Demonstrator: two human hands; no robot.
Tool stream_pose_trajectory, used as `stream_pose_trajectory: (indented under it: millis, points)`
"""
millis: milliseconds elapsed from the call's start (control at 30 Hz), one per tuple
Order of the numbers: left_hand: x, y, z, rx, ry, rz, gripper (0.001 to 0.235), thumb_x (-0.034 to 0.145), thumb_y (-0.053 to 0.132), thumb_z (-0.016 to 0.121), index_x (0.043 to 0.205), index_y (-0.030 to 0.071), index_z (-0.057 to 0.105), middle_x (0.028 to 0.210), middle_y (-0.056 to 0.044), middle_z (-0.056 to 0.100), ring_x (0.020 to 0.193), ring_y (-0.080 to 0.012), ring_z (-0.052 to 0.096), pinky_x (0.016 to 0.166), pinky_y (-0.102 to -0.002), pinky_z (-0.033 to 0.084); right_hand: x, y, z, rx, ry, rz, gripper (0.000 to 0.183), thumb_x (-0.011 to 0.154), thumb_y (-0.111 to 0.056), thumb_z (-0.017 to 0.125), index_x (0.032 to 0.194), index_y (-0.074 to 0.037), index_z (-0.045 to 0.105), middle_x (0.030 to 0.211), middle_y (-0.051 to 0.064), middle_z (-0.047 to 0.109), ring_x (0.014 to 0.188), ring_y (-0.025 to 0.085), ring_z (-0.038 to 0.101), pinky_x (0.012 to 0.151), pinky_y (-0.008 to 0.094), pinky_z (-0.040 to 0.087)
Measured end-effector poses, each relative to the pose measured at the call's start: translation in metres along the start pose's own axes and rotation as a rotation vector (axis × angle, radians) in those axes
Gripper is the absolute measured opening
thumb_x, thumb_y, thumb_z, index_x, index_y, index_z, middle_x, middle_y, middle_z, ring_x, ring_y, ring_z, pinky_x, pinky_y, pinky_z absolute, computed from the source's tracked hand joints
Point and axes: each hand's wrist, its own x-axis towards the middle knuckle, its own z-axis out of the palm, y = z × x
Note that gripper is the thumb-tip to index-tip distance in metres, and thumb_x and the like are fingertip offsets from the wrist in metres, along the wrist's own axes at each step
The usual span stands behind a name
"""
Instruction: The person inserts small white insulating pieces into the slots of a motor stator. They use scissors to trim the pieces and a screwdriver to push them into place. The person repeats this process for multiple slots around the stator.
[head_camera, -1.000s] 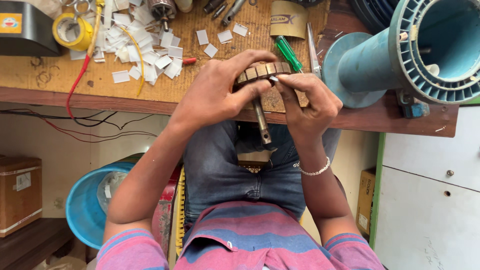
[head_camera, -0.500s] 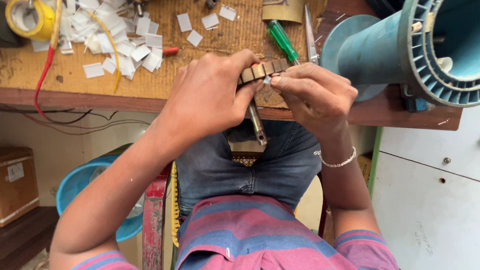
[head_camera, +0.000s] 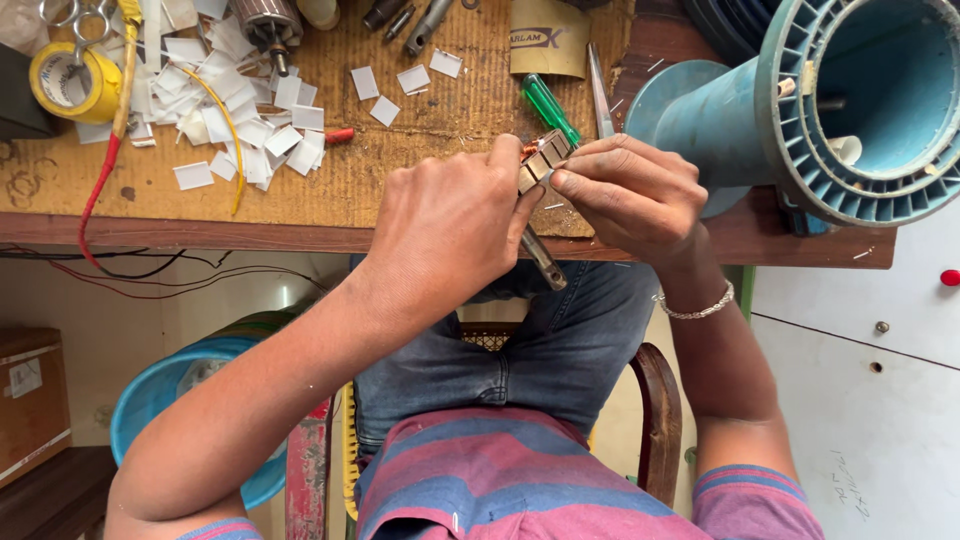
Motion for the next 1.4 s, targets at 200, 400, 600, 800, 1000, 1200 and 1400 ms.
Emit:
stream_pose_trajectory:
  millis: [200,400,600,800,1000,1200,1400]
  points:
    - [0.0,-0.003,0.002,-0.038,0.029,0.0,0.033,0.097,0.034,0.066,0.093,0.002,0.058,0.071,-0.017,0.071,0.065,-0.0392,0.072,0.051,-0.051,0.054,0.017,0.0,-0.009,-0.009,-0.118,-0.068,0.03,0.076,0.004,0.078,0.105,0.005,0.074,0.093,0.016,0.069,0.089,0.031,0.072,0.075,0.039,0.062]
    - [0.0,-0.005,0.001,-0.05,0.002,-0.006,0.034,0.099,0.035,0.064,0.097,0.002,0.058,0.069,-0.018,0.07,0.064,-0.0396,0.072,0.051,-0.051,0.054,0.035,-0.01,-0.02,-0.076,-0.211,-0.132,0.04,0.069,-0.018,0.086,0.097,0.006,0.071,0.09,0.017,0.068,0.083,0.033,0.07,0.066,0.039,0.059]
    - [0.0,-0.011,0.002,-0.06,0.026,0.009,0.035,0.099,0.036,0.064,0.095,0.002,0.058,0.068,-0.019,0.069,0.063,-0.0407,0.071,0.051,-0.051,0.054,0.022,-0.012,-0.007,-0.162,-0.115,-0.079,0.026,0.084,0.011,0.079,0.108,0.005,0.074,0.098,0.016,0.072,0.088,0.031,0.073,0.074,0.037,0.062]
    - [-0.002,-0.021,0.004,-0.126,0.027,0.02,0.034,0.097,0.034,0.066,0.095,0.001,0.058,0.069,-0.021,0.069,0.066,-0.0437,0.07,0.057,-0.055,0.054,0.012,-0.019,0.014,-0.226,-0.002,-0.037,0.025,0.084,0.014,0.078,0.107,0.005,0.074,0.099,0.016,0.072,0.089,0.03,0.074,0.075,0.037,0.063]
    - [0.004,-0.037,-0.002,-0.173,0.025,0.033,0.031,0.093,0.035,0.069,0.097,0.006,0.061,0.074,-0.022,0.07,0.073,-0.0467,0.068,0.064,-0.057,0.053,0.029,-0.033,0.014,-0.268,-0.061,0.025,0.027,0.085,0.015,0.075,0.109,0.004,0.072,0.102,0.014,0.072,0.093,0.029,0.074,0.08,0.037,0.062]
    - [0.003,-0.04,-0.002,-0.179,-0.023,0.079,0.033,0.092,0.038,0.069,0.101,0.007,0.062,0.077,-0.021,0.07,0.077,-0.0454,0.069,0.066,-0.058,0.052,0.029,-0.042,0.003,-0.212,-0.098,0.028,0.03,0.08,0.014,0.075,0.109,0.003,0.073,0.1,0.014,0.071,0.09,0.03,0.072,0.077,0.038,0.061]
    - [0.003,-0.054,0.001,-0.212,-0.039,0.154,0.029,0.091,0.032,0.071,0.102,0.006,0.061,0.078,-0.021,0.07,0.08,-0.0447,0.069,0.069,-0.057,0.052,0.022,-0.039,0.03,-0.297,0.083,-0.041,0.031,0.08,0.017,0.075,0.109,0.004,0.072,0.101,0.014,0.071,0.09,0.032,0.072,0.077,0.039,0.062]
